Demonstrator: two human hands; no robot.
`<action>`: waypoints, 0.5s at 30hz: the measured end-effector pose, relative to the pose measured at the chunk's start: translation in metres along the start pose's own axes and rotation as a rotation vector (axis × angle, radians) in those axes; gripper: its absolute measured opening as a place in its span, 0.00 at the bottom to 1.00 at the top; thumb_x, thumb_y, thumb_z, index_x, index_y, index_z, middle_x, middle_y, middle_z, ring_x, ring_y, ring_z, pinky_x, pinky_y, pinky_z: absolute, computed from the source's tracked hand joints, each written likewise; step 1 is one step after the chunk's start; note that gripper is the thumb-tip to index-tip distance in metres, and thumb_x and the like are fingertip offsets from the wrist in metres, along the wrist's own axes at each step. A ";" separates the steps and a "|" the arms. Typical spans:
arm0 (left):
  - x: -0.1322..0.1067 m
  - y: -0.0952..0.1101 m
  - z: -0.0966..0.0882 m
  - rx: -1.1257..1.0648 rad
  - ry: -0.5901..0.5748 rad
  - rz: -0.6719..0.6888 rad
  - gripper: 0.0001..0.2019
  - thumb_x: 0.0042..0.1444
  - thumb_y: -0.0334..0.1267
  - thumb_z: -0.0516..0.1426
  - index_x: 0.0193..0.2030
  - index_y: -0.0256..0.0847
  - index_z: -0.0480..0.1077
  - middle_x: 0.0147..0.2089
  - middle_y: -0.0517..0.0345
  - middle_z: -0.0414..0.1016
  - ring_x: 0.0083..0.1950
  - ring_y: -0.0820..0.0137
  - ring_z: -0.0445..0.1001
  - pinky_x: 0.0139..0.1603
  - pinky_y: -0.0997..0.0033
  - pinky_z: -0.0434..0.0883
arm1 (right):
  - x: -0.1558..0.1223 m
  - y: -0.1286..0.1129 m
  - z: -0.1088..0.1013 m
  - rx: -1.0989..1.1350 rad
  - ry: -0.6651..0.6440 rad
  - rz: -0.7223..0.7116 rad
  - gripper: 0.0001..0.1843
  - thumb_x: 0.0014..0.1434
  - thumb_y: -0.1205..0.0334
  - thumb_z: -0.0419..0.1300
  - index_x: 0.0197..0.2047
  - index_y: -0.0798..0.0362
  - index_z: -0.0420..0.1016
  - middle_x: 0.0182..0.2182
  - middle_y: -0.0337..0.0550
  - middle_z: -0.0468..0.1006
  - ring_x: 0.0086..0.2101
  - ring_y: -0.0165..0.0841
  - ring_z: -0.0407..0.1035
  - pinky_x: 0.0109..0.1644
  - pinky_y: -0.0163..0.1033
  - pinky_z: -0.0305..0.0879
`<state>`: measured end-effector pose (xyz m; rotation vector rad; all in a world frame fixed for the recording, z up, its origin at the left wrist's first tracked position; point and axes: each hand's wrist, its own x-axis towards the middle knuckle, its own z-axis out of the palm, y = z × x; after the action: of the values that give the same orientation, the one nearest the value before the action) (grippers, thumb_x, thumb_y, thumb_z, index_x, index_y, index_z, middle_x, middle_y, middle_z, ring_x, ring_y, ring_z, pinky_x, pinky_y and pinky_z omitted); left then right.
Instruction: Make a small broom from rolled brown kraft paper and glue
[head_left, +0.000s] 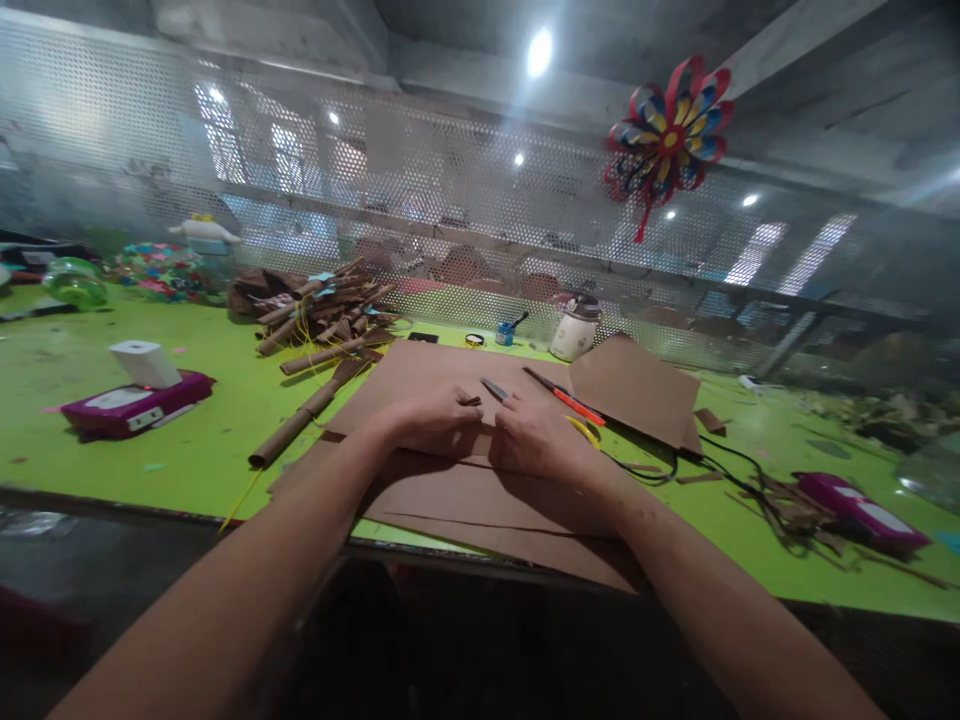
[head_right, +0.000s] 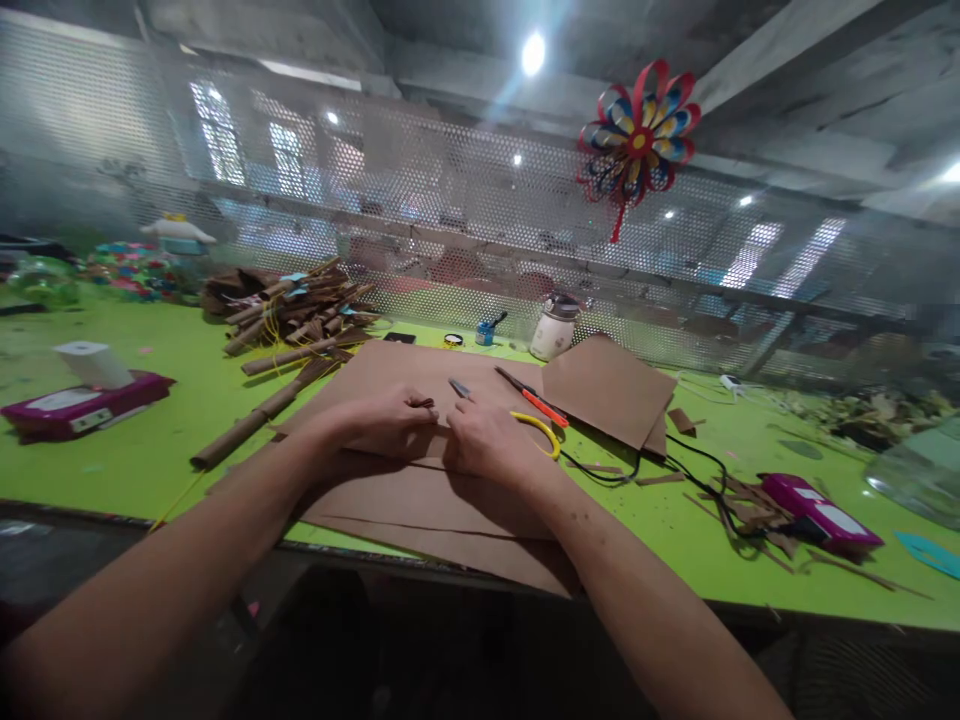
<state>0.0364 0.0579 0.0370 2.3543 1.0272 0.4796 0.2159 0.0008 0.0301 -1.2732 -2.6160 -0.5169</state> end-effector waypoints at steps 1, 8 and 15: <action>0.002 -0.003 -0.001 -0.027 -0.022 0.004 0.09 0.44 0.40 0.52 0.20 0.37 0.65 0.19 0.61 0.63 0.24 0.73 0.60 0.27 0.74 0.58 | 0.001 0.001 0.002 -0.002 0.021 -0.004 0.06 0.52 0.65 0.52 0.32 0.57 0.68 0.32 0.49 0.70 0.38 0.38 0.61 0.40 0.38 0.56; 0.004 -0.015 0.002 -0.291 -0.071 0.028 0.11 0.43 0.42 0.56 0.21 0.36 0.61 0.21 0.65 0.59 0.25 0.77 0.58 0.27 0.76 0.57 | 0.003 0.007 0.007 0.031 0.105 -0.012 0.07 0.54 0.71 0.48 0.31 0.57 0.67 0.34 0.50 0.69 0.38 0.36 0.59 0.43 0.40 0.56; 0.005 -0.015 0.006 -0.443 -0.055 -0.005 0.14 0.40 0.43 0.59 0.21 0.36 0.61 0.22 0.65 0.60 0.27 0.76 0.60 0.31 0.74 0.60 | 0.004 0.012 0.009 0.502 0.158 0.108 0.17 0.50 0.69 0.54 0.45 0.57 0.68 0.38 0.47 0.70 0.36 0.32 0.63 0.40 0.36 0.60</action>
<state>0.0340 0.0685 0.0244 1.9591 0.8039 0.5719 0.2230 0.0142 0.0261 -1.1394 -2.3202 0.0600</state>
